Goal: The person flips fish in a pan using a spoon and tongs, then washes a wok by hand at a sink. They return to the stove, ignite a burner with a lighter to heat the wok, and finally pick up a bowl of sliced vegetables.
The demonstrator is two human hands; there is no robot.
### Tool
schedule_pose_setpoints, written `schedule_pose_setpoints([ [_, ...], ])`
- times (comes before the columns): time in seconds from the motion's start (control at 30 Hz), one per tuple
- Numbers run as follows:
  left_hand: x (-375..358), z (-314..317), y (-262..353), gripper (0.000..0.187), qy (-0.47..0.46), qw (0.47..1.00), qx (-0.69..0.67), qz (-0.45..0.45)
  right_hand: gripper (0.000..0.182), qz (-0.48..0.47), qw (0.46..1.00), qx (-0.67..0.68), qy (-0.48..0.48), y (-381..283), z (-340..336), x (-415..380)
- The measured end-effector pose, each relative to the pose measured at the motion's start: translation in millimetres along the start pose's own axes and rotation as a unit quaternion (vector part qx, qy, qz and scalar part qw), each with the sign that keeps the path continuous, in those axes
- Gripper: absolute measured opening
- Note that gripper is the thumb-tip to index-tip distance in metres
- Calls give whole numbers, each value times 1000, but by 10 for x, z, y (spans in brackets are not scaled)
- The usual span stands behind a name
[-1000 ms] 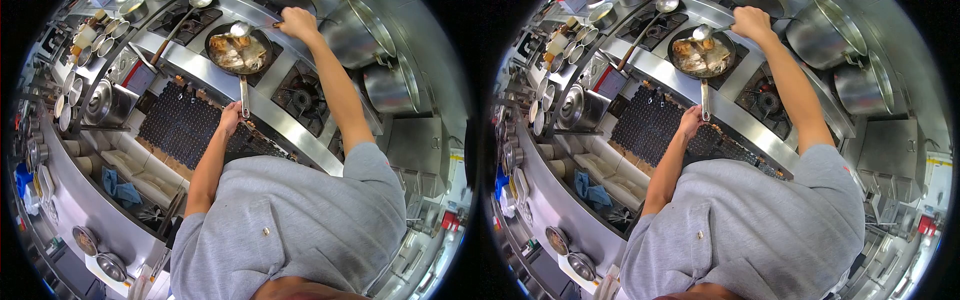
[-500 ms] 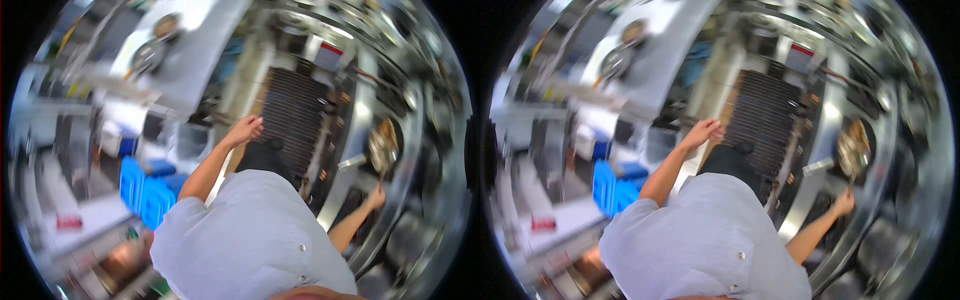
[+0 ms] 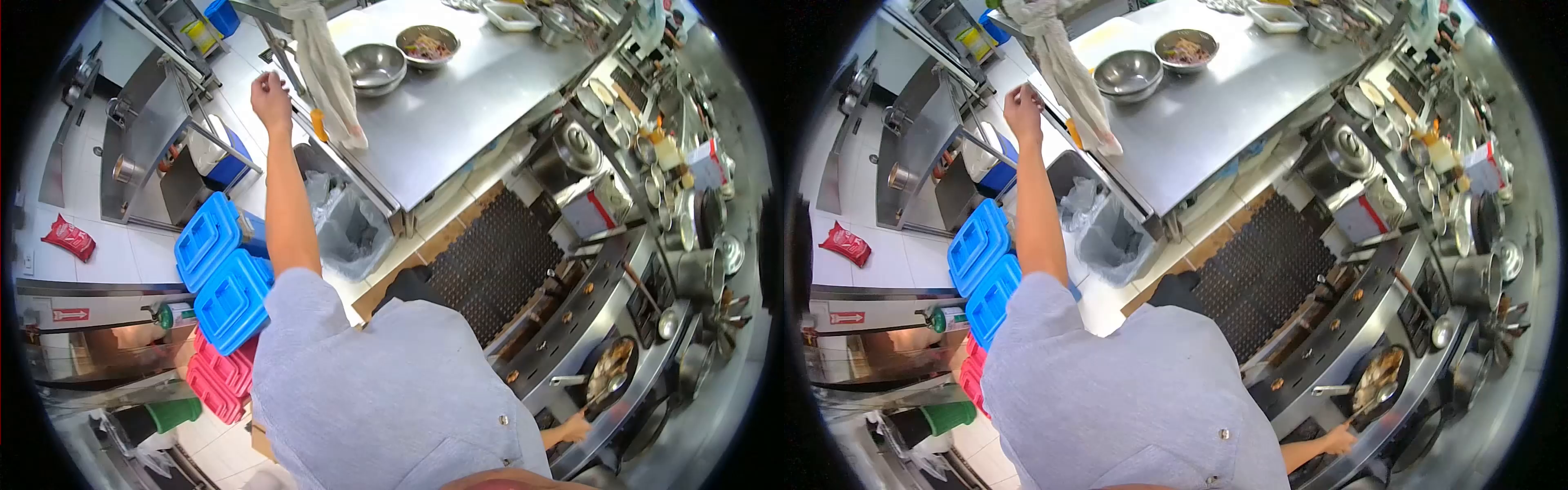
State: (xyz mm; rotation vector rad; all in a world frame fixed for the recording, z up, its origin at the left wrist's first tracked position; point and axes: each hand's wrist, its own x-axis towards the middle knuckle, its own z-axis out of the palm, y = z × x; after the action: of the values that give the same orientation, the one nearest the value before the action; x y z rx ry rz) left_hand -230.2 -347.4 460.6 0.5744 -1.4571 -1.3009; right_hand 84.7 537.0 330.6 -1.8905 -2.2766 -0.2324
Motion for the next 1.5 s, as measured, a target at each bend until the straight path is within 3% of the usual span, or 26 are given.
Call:
schedule_pose_setpoints([
  [0.13, 948, 324, -149, 57, -36, 926, 370, 73, 55, -95, 977, 9, 191, -557, -336, -24],
  [0.23, 1400, 427, -345, 42, -160, 866, 466, 85, 52, -226, 923, 100, 296, -1272, -805, -234],
  [0.3, 1733, 263, -518, 26, -70, 832, 477, 273, 45, -322, 858, 209, 341, -1741, -1161, -520],
  [0.33, 1631, 79, -289, 23, -39, 883, 368, 289, 44, -359, 840, 230, 337, -1951, -1278, -668],
  [0.37, 1233, -134, 293, 20, -15, 858, 441, 263, 44, -393, 820, 251, 331, -2173, -1348, -858],
  [0.4, 1162, -511, 382, 23, -60, 843, 332, 420, 38, -396, 760, 494, 147, -2498, -1665, -1365],
  [0.43, 727, -858, 493, 22, -84, 874, 316, 359, 26, -443, 785, 408, 146, -2677, -1899, -1979],
  [0.53, -596, -1283, 1218, 18, -101, 944, 104, 296, 18, -574, 663, 427, -219, -2853, -2221, -2776],
  [0.63, -1453, -1054, 1369, 16, -247, 922, -216, 206, 30, -668, 344, 540, -379, -2778, -2167, -3239],
  [0.67, -1649, -919, 1289, 15, -300, 904, -259, 162, 35, -684, 313, 464, -468, -2708, -2262, -3271],
  [0.7, -1946, -564, 1146, 22, -273, 953, -109, 70, 45, -613, 268, 505, -546, -2602, -2271, -3298],
  [0.73, -2505, -269, 1043, 21, -343, 930, 43, 126, 49, -559, 253, 574, -543, -2539, -2136, -3349],
  [0.77, -2871, -37, 995, 17, -392, 891, -149, -177, 49, -552, 257, 590, -530, -2457, -2030, -3305],
  [0.8, -3324, 228, 1265, 17, -451, 890, 34, -55, 47, -370, 248, 662, -602, -2471, -1981, -3362],
  [0.83, -3672, 322, 1213, 16, -548, 836, -27, -27, 46, -175, 224, 707, -647, -2390, -1929, -3236],
  [0.9, -4355, 513, 1351, 15, -651, 724, -227, -24, 36, -84, 309, 755, -572, -2002, -1828, -2789],
  [0.97, -4841, 657, 1273, 19, -773, 603, -183, -65, 32, -22, 358, 800, -481, -1658, -1617, -2362],
  [1.03, -5325, 885, 1514, 25, -858, 486, -161, -47, 29, -57, 533, 776, -333, -1311, -1399, -1932],
  [1.1, -5787, 1034, 1867, 22, -911, 375, -129, -116, 20, -62, 594, 768, -232, -1065, -1179, -1692],
  [1.17, -6333, 1114, 1924, 17, -907, 355, -207, -90, 29, -47, 609, 730, -305, -789, -1178, -1430],
  [1.23, -6597, 1206, 1920, 11, -937, 276, -123, -176, 29, -134, 758, 604, -207, -531, -1168, -1104],
  [1.3, -6730, 1510, 1820, 18, -959, 278, -39, -35, 38, -51, 848, 517, -107, -134, -949, -588],
  [1.37, -6842, 1982, 1697, 33, -915, 352, -29, 196, 42, -63, 979, 143, 130, 270, -381, -211],
  [1.4, -6953, 2244, 1553, 38, -886, 370, -61, 272, 42, -63, 979, 142, 129, 311, -154, -120],
  [1.47, -7162, 2716, 1508, 39, -867, 319, 14, 383, 31, -30, 975, 167, -144, 351, 139, 53],
  [1.5, -7246, 2845, 1537, 33, -837, 322, -30, 441, 31, -26, 975, 168, -142, 327, 168, 117],
])
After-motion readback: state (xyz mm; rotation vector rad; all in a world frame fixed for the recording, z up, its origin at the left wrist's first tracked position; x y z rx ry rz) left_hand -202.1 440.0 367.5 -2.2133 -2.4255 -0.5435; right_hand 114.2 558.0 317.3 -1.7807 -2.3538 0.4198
